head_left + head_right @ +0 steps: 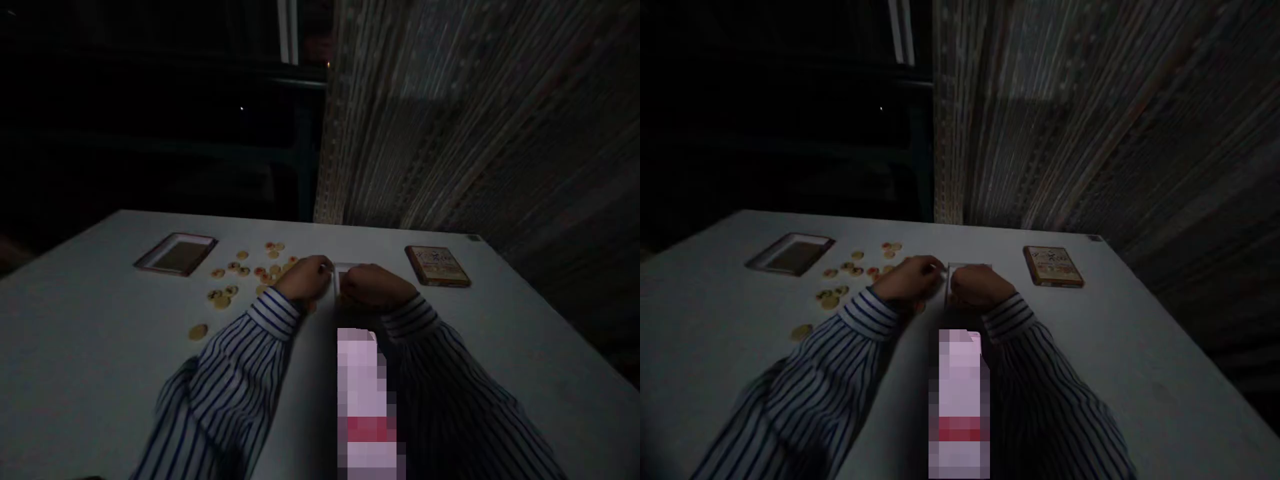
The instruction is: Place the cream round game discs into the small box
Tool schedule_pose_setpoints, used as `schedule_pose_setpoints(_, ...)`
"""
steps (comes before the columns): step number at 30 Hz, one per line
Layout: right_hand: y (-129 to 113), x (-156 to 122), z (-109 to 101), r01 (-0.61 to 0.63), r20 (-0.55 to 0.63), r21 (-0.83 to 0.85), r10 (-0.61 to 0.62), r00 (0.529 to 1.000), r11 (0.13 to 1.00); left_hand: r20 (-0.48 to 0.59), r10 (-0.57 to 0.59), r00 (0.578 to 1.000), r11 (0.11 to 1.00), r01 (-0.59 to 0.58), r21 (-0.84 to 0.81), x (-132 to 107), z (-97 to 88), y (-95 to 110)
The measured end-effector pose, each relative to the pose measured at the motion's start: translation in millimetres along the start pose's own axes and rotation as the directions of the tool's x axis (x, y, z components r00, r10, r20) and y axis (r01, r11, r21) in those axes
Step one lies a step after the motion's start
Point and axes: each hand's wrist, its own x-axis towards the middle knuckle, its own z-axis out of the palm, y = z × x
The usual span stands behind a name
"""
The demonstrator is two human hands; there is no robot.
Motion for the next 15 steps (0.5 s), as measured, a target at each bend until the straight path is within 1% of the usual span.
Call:
schedule_pose_setpoints(7, -1.4, 0.8, -0.8, -0.033, 0.067, -0.017, 0.034, 0.997, 0.999, 0.005, -0.021, 1.000, 1.000, 0.021, 0.010, -0.2, -1.6, 4.1)
schedule_pose_setpoints(11, -1.2, 1.7, 1.2, -0.049, 0.062, -0.025, 0.050, 0.997, 0.998, 0.009, -0.036, 0.999, 0.999, 0.036, 0.014, -0.8, -2.2, 4.8)
schedule_pose_setpoints(15, -1.5, 1.7, 0.9, -0.040, 0.058, -0.023, 0.041, 0.997, 0.999, 0.015, -0.035, 0.999, 0.999, 0.035, 0.004, -0.7, -1.6, 3.8)
